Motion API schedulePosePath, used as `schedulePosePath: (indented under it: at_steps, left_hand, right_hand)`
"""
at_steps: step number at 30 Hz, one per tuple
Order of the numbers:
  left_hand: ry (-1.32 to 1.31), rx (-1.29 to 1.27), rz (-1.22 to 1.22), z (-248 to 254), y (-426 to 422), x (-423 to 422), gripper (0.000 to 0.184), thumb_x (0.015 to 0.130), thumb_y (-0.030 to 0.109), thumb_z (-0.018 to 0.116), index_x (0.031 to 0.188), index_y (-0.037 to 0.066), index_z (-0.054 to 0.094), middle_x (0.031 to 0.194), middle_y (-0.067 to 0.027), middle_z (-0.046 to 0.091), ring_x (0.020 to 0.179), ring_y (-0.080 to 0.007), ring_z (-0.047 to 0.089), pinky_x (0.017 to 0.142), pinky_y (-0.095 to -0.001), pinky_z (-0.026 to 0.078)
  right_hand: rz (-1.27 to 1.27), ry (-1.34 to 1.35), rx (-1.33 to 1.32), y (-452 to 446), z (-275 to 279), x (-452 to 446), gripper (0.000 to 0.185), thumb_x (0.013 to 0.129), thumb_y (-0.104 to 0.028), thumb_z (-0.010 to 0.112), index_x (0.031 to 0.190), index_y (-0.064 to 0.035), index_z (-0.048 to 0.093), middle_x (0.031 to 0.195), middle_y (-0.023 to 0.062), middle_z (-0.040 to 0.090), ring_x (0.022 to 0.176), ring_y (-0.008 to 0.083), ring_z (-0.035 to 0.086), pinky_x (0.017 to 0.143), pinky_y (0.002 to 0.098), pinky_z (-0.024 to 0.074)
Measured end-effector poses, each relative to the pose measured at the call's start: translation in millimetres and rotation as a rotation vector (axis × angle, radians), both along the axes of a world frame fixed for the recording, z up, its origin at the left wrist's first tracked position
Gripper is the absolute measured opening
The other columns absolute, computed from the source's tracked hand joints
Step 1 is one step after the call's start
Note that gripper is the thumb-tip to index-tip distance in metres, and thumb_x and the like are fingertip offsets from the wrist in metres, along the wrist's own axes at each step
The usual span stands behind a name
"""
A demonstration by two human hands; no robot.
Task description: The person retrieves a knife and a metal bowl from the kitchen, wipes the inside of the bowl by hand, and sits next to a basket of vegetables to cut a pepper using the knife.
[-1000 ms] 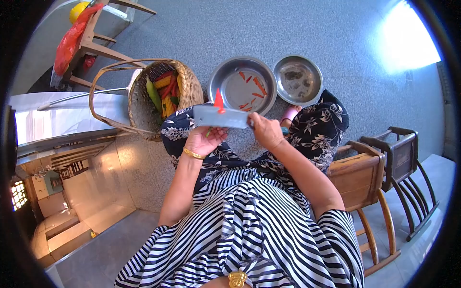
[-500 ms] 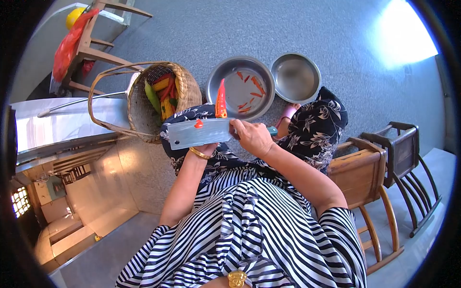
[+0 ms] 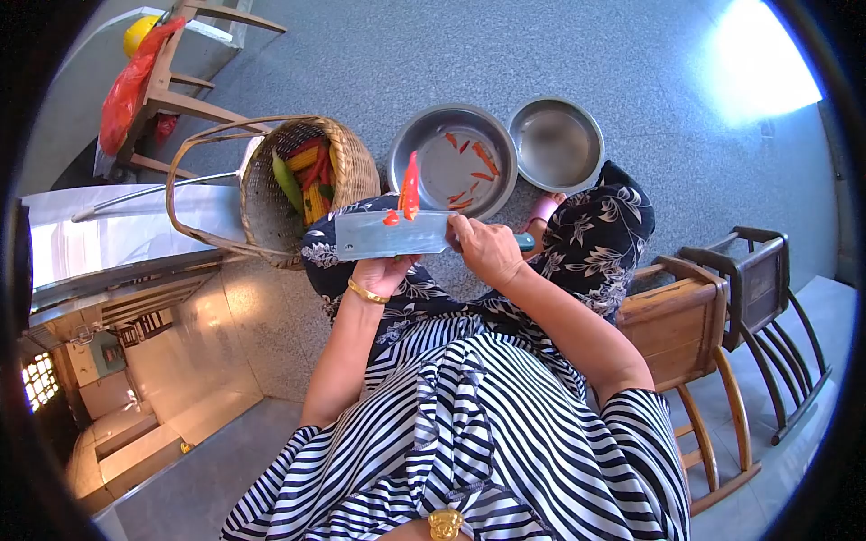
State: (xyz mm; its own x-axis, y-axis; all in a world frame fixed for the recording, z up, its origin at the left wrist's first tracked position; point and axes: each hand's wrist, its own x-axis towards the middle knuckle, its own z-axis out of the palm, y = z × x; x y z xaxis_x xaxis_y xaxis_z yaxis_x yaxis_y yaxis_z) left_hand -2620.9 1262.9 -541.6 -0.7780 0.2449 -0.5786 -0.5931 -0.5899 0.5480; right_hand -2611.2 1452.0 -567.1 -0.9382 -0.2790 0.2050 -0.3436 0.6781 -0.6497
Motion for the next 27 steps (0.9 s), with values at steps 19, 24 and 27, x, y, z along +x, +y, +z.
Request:
schedulePosePath:
  at_steps: [19,24,27]
  left_hand:
    - [-0.03,-0.009,-0.129,-6.9,6.3,-0.6,0.016,0.072,0.012,0.061,0.085,0.004,0.056,0.079,-0.0044,0.055,0.074,-0.0152,0.051,0.07,-0.0289,0.041]
    - [-0.046,-0.07,-0.156,-5.0,3.4,3.3,0.011,0.075,0.014,0.058,0.079,0.004,0.057,0.084,-0.0059,0.057,0.073,-0.0137,0.05,0.071,-0.0284,0.04]
    - [-0.077,0.004,-0.132,-5.5,-1.3,3.7,0.011,0.077,0.014,0.055,0.079,0.003,0.057,0.073,-0.0044,0.057,0.071,-0.0151,0.053,0.068,-0.0283,0.043]
  right_hand:
    - [-0.002,-0.215,0.062,-7.9,24.4,-5.9,0.059,0.072,-0.009,0.049,0.125,-0.0222,0.03,0.071,0.0132,0.058,0.06,0.03,0.057,0.051,0.0388,0.0458]
    - [-0.032,-0.308,-0.073,-7.0,25.0,-5.9,0.051,0.075,-0.01,0.049,0.122,-0.022,0.036,0.071,0.0155,0.058,0.062,0.0327,0.057,0.053,0.0415,0.0445]
    - [-0.048,-0.355,-0.226,-4.7,24.7,-7.6,0.043,0.076,-0.012,0.049,0.118,-0.0176,0.042,0.066,0.0164,0.057,0.058,0.0302,0.057,0.053,0.0399,0.0437]
